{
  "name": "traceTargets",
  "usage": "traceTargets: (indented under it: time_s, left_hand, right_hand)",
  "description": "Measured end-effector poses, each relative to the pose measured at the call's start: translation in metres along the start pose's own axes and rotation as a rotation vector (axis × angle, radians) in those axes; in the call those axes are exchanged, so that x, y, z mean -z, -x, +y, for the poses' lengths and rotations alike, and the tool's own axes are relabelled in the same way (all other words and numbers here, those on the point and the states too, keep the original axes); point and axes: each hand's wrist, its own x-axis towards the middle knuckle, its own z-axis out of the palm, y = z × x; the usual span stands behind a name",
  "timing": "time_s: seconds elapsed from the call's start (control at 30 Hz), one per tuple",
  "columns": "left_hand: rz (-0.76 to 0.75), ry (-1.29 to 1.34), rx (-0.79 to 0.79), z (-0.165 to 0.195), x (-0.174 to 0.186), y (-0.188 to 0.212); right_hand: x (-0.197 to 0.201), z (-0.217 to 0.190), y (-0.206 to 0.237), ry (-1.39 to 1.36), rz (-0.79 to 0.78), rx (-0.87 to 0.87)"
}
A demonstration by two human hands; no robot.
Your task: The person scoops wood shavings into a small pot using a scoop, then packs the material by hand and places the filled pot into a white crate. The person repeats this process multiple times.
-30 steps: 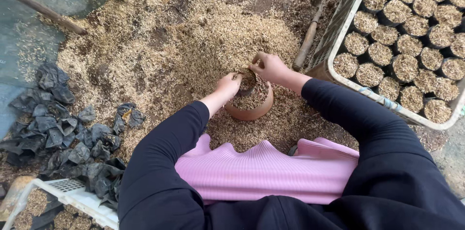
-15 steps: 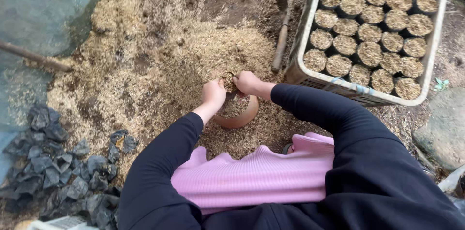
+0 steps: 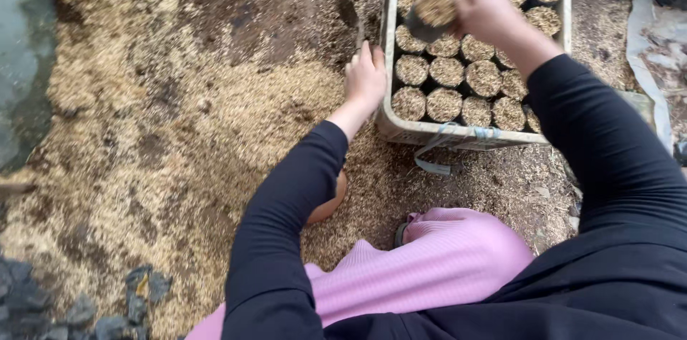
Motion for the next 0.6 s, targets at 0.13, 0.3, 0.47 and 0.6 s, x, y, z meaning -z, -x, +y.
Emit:
traceTargets:
  time_s: [0.13, 0.3, 0.47, 0.6]
  left_hand:
    - [-0.111, -0.223, 0.036, -0.009, -0.059, -0.025]
    - [-0.115, -0.09, 0.066, -0.023, -0.09, -0.036]
    - [-0.092, -0.13, -0.003, -0.032, -0.087, -0.029]
    - [-0.088, -0.11, -0.016, -0.033, -0.083, -0.025]
  right_hand:
    - [0.071, 0.085, -0.039, 0.15, 0.232, -0.063]
    - [0.101, 0.134, -0.095, 0.357, 0.384, -0.126]
    - [0.064, 0.111, -0.12, 0.506, 0.417, -0.164]
    - [0.058, 0.11, -0.157, 0.616, 0.418, -0.178]
